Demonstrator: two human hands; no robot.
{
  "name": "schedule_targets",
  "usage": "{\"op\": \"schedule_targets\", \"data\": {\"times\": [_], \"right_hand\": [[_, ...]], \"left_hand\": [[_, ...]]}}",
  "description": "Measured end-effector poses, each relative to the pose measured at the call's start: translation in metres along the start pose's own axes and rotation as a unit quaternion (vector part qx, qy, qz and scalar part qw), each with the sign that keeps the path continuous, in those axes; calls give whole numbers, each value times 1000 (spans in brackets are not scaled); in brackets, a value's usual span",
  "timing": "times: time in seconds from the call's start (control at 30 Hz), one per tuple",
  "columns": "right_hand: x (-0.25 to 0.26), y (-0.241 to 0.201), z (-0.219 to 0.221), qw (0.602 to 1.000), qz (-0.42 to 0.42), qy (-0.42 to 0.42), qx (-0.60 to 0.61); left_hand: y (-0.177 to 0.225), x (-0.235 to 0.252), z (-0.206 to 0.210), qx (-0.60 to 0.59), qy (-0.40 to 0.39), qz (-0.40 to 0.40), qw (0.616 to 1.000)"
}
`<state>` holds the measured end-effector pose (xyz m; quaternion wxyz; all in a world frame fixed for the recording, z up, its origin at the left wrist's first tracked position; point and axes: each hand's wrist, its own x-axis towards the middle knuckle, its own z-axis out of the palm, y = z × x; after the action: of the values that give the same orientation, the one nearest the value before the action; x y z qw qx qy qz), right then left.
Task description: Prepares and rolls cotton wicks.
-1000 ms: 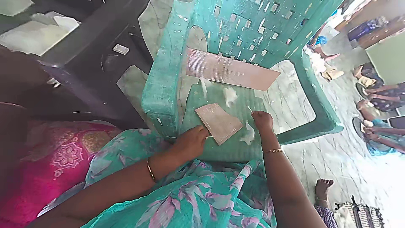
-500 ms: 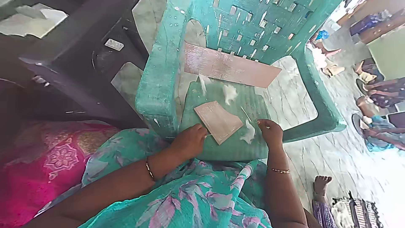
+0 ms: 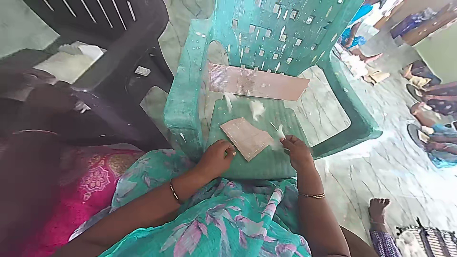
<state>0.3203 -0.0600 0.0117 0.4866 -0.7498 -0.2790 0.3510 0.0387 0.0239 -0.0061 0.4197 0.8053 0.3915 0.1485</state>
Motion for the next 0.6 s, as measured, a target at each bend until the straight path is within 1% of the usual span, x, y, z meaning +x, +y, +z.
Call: {"op": "schedule_targets", "data": {"times": [0.03,0.1,0.2,0.27,0.37,0.47,0.53,0.6], "right_hand": [[-6,-5,6,997,18,-21,73],[-21,-12,20,977,49,-71,196],[-41,-17,40,944,70,-152,284],[-52,-18,51,931,78,-186,304],[-62,-13,61,925,78,-212,304],[-67,-8,67,929,58,-208,302],[-69,-7,67,934,51,-187,302],[-66,-4,66,935,43,-169,310]], "left_hand": [[2,0,-1,-13,14,-2,1000],[7,-2,-4,-50,41,-3,998],[17,-3,-9,-136,45,-11,990],[21,-4,-8,-209,37,-10,977],[29,-7,-4,-307,4,-27,951],[35,-9,-1,-328,-63,-63,940],[38,-11,2,-326,-92,-82,937],[39,-11,5,-324,-113,-83,936]]}}
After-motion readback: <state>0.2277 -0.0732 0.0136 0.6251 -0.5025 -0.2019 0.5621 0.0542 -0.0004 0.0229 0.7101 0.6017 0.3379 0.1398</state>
